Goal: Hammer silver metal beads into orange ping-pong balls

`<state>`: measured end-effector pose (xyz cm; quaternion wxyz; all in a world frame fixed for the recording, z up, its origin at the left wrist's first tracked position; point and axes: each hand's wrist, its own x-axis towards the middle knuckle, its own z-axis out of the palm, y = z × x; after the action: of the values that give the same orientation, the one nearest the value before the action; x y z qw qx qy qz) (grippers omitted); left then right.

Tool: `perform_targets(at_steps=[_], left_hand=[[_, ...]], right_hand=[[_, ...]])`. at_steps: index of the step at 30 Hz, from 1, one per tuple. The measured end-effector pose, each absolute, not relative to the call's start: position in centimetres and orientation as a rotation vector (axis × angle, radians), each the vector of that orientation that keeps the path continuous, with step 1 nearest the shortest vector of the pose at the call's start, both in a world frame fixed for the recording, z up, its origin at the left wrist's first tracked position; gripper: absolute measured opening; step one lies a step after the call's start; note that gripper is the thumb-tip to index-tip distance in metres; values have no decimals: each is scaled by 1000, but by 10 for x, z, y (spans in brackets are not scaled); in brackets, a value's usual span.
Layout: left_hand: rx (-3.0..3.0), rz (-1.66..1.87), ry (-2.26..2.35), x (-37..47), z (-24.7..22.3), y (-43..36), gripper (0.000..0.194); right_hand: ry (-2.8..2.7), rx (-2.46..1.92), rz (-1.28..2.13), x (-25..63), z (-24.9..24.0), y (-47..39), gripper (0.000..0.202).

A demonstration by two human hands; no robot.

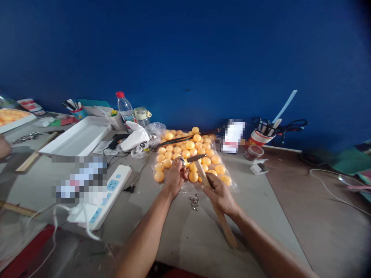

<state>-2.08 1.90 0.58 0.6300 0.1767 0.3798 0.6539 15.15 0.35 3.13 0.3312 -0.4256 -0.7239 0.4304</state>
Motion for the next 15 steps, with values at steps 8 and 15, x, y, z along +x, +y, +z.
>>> perform_targets(at_steps=[8,15], left_hand=[[428,1508,842,-22,2,18,47],[405,1511,877,-20,2,19,38]], right_hand=[[-1871,-1184,1165,151,28,7,11],[-1838,-1100,1111,154,39,4,16]])
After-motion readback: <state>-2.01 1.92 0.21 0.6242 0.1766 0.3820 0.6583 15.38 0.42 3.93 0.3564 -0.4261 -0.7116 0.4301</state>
